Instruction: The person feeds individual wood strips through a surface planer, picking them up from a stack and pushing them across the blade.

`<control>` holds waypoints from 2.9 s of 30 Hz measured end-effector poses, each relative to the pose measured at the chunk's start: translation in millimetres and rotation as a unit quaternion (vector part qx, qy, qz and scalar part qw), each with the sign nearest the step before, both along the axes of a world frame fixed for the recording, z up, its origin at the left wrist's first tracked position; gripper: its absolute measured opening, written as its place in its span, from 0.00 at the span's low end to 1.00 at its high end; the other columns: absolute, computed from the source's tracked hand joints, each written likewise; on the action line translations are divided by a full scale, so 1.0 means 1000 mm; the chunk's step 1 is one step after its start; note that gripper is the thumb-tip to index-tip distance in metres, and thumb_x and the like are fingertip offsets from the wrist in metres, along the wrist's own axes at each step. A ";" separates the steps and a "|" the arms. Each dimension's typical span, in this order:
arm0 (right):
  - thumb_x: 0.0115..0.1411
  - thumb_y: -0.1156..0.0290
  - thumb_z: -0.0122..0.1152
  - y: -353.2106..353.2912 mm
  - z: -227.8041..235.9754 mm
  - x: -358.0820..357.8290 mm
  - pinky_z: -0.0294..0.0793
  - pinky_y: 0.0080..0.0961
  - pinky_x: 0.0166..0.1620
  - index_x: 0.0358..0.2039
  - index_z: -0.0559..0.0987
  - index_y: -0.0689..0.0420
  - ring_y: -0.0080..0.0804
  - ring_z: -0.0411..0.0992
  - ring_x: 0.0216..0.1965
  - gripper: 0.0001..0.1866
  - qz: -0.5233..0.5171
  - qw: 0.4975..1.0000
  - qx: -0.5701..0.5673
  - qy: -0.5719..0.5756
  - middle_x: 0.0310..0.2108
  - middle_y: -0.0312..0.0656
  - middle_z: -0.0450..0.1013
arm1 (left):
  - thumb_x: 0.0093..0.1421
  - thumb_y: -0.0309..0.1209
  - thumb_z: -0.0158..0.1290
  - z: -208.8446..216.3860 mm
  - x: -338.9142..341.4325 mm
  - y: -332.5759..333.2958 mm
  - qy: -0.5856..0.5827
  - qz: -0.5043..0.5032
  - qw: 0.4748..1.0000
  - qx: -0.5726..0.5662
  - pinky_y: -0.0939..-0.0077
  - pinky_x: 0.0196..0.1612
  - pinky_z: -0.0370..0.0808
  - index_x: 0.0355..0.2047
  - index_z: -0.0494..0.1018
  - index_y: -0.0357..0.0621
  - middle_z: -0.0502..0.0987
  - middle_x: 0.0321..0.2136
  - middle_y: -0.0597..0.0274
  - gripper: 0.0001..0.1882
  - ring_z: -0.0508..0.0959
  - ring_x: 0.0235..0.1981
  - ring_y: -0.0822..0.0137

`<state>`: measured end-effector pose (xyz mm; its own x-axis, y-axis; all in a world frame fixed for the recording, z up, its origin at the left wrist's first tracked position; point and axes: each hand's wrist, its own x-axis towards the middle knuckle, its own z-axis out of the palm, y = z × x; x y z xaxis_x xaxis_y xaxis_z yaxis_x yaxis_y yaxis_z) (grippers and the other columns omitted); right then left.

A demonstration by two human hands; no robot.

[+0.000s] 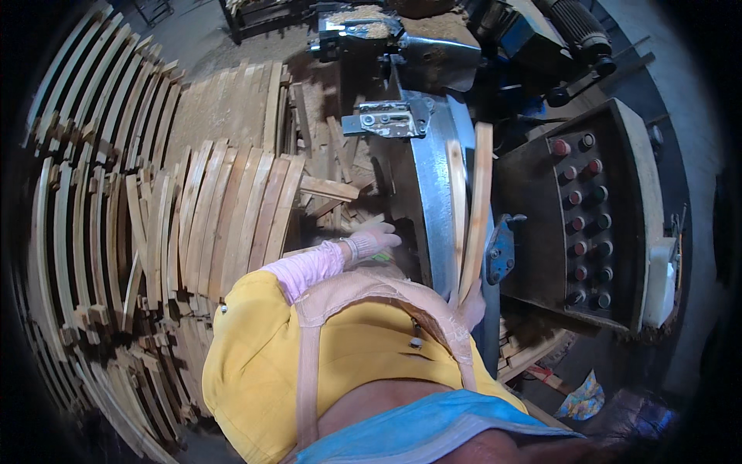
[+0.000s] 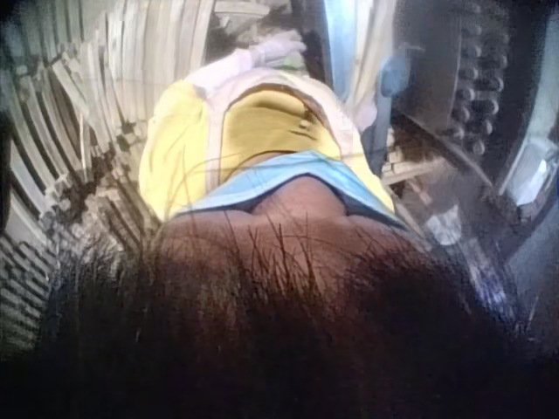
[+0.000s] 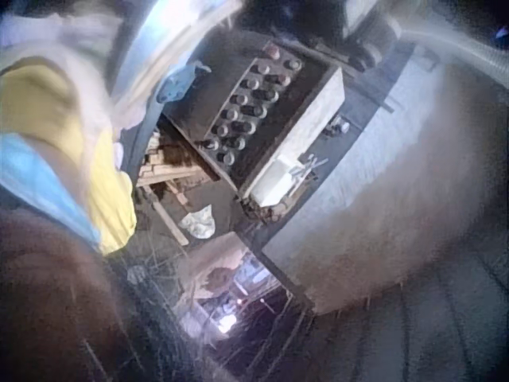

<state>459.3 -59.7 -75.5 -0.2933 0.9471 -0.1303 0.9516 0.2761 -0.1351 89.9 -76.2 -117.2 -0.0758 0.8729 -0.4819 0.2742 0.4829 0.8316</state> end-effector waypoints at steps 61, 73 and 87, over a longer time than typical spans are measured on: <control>0.55 0.54 0.71 0.035 0.020 -0.050 0.75 0.54 0.50 0.71 0.64 0.56 0.58 0.75 0.47 0.45 -0.057 0.995 0.072 0.033 0.46 0.57 0.78 | 0.59 0.46 0.58 -0.034 -0.083 -0.061 -0.019 0.224 0.974 0.024 0.67 0.65 0.69 0.65 0.68 0.30 0.75 0.60 0.39 0.39 0.75 0.63 0.51; 0.61 0.56 0.63 0.212 0.024 -0.256 0.76 0.55 0.48 0.65 0.69 0.53 0.56 0.77 0.45 0.34 -0.026 0.974 0.182 0.132 0.40 0.52 0.80 | 0.57 0.50 0.61 -0.010 -0.111 -0.064 0.456 0.202 0.867 -0.007 0.60 0.64 0.71 0.70 0.62 0.39 0.77 0.58 0.42 0.45 0.77 0.59 0.48; 0.57 0.62 0.68 0.055 -0.006 -0.047 0.75 0.51 0.48 0.58 0.78 0.59 0.58 0.76 0.44 0.29 0.068 0.972 0.175 0.145 0.46 0.55 0.79 | 0.49 0.27 0.62 -0.005 -0.144 -0.180 0.476 0.242 0.819 -0.212 0.46 0.71 0.56 0.67 0.63 0.46 0.63 0.67 0.44 0.42 0.60 0.71 0.42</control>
